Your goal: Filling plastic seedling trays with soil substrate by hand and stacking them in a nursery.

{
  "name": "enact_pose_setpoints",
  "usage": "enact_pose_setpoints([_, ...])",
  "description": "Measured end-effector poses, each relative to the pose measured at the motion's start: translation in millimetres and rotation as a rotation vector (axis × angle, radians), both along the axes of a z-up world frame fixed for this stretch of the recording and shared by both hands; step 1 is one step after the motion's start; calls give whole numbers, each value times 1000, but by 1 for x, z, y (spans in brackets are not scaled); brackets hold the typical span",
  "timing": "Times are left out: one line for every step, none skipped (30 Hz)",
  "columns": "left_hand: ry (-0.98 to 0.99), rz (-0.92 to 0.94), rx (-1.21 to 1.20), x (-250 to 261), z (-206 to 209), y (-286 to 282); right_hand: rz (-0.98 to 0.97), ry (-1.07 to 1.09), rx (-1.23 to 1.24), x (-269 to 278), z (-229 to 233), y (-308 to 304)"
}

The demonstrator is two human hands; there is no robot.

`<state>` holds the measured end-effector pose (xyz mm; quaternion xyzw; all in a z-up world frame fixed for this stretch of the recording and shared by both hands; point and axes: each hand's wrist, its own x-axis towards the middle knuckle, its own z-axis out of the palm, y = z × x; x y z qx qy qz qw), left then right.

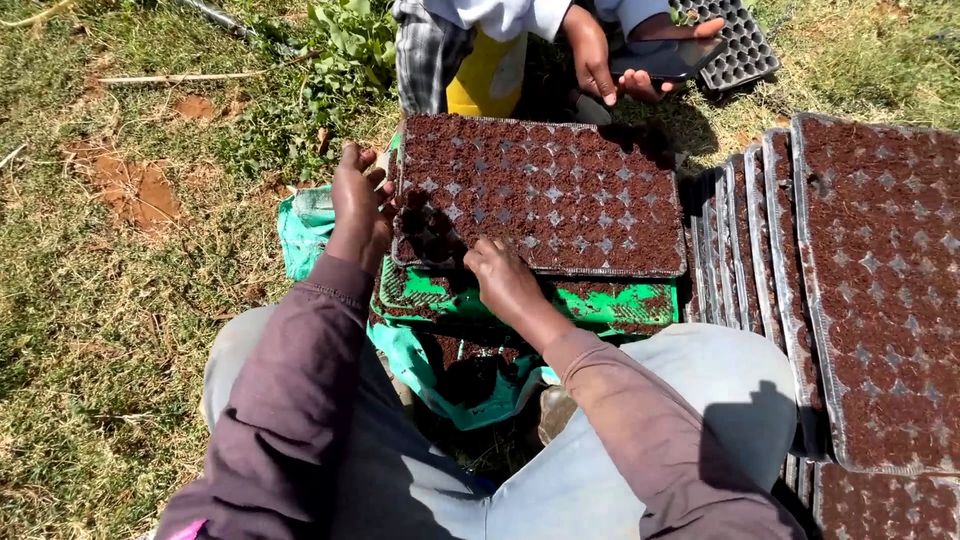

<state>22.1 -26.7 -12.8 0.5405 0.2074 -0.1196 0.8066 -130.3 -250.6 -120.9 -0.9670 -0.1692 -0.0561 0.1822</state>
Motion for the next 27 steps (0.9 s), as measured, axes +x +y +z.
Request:
enact_pose_setpoints([6, -5, -3, -1, -2, -1, -5, 6, -3, -6, 2, 2])
enact_pose_setpoints([9, 0, -14, -3, -3, 0, -14, 12, 9, -12, 5, 4])
enact_pose_setpoints([10, 13, -21, -4, -4, 3, -16, 16, 25, -16, 7, 9])
enact_pose_setpoints([13, 15, -21, -7, 1, 2, -15, 19, 25, -20, 6, 8])
enact_pose_setpoints([29, 1, -48, -10, 7, 4, -36, 83, 54, -24, 5, 9])
enact_pose_setpoints([45, -13, -75, -13, 14, 6, -58, 146, 83, -27, 4, 10])
enact_pose_setpoints([44, -5, -72, -13, 11, 7, -49, 146, 87, -26, 3, 8])
enact_pose_setpoints([33, 9, -71, -12, 9, 8, -45, 294, 83, -25, 2, 5])
enact_pose_setpoints([25, 17, -72, -12, 7, 6, -47, 443, 78, -26, 0, 0])
enact_pose_setpoints([25, 20, -69, -14, 12, 7, -43, 444, 80, -28, 42, 3])
enact_pose_setpoints([38, 12, -61, -17, 16, 7, -24, 603, 67, -33, 82, 5])
enact_pose_setpoints([51, 4, -53, -20, 19, 6, -4, 763, 53, -38, 122, 7])
enact_pose_setpoints([57, -1, -51, -21, 17, 8, -8, 769, 57, -28, 125, -10])
enact_pose_setpoints([56, -37, -13, -22, 15, 9, -112, 708, 78, -18, 127, -27])
enact_pose_setpoints([50, -79, 17, -20, 15, 4, -223, 640, 94, -8, 132, -49])
enact_pose_setpoints([52, -91, 13, -17, 5, 4, -236, 641, 93, -3, 141, -69])
enact_pose_setpoints([78, -111, 37, -13, -4, 4, -319, 568, 19, 2, 150, -91])
enact_pose_setpoints([104, -130, 61, -8, -13, 2, -400, 494, -56, 7, 159, -112])
enact_pose_setpoints([101, -134, 58, -8, -14, -1, -404, 492, -57, 10, 162, -124])
enact_pose_setpoints([99, -143, 84, -8, -15, -3, -448, 549, 36, 13, 166, -135])
enact_pose_setpoints([99, -143, 113, -9, -17, -1, -481, 608, 134, 18, 167, -143])
enact_pose_setpoints([98, -138, 115, -1, -22, -6, -476, 607, 134, 19, 156, -137])
enact_pose_setpoints([90, -141, 133, 8, -27, -9, -426, 631, 113, 23, 143, -130])
enact_pose_setpoints([82, -144, 151, 17, -33, -11, -376, 655, 90, 26, 131, -123])
enact_pose_setpoints([84, -135, 159, 11, -27, -15, -364, 658, 95, 26, 114, -106])
enact_pose_setpoints([82, -125, 142, 7, -21, -20, -343, 547, 68, 26, 97, -89])
enact_pose_setpoints([79, -117, 123, 3, -16, -26, -324, 435, 41, 26, 80, -73])
